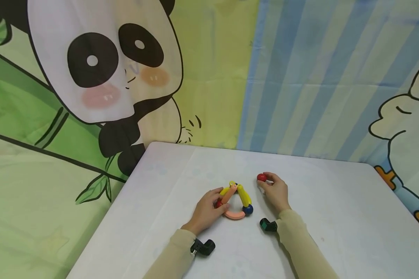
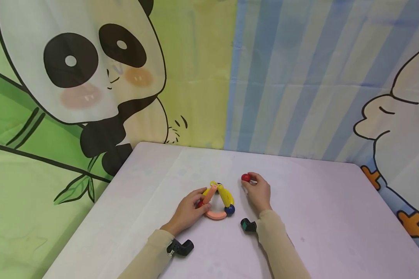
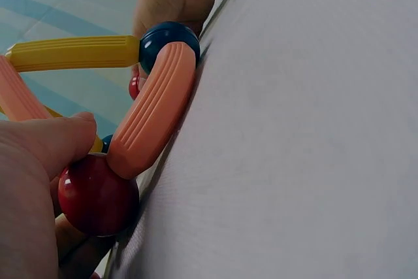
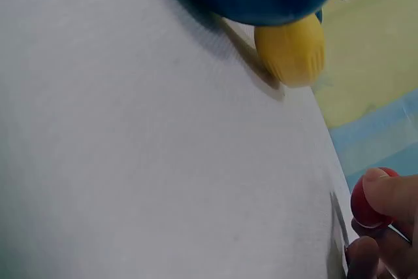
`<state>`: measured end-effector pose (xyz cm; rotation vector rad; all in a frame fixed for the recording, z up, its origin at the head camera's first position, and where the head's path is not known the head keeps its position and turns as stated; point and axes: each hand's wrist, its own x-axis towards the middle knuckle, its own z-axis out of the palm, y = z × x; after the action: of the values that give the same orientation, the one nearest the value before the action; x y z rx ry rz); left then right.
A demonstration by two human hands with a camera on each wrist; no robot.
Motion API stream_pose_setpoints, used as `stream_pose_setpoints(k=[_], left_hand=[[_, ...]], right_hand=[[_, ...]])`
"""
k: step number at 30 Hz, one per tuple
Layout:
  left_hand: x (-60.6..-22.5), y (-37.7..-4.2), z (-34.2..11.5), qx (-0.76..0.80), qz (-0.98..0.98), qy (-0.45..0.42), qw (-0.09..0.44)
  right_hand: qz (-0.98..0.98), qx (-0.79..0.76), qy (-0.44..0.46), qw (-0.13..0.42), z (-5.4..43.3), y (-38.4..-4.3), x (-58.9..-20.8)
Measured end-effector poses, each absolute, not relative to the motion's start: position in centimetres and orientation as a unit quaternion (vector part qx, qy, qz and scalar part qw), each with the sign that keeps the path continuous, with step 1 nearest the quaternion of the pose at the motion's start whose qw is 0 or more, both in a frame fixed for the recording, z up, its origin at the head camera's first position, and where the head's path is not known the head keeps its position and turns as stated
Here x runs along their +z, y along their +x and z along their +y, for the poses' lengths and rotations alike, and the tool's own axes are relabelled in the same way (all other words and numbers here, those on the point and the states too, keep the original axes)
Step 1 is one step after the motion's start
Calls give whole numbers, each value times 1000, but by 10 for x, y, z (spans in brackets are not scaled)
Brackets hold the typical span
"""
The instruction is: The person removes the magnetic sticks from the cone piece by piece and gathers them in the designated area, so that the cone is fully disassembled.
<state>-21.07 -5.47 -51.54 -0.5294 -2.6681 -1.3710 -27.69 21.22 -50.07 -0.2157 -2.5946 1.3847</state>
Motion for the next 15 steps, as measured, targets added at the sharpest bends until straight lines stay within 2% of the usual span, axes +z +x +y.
stream_pose_setpoints(k=[15], left_hand=[[-513, -210, -55, -456, -872, -169, 48]], right_hand=[[-900, 415, -80, 101, 209, -286, -502]])
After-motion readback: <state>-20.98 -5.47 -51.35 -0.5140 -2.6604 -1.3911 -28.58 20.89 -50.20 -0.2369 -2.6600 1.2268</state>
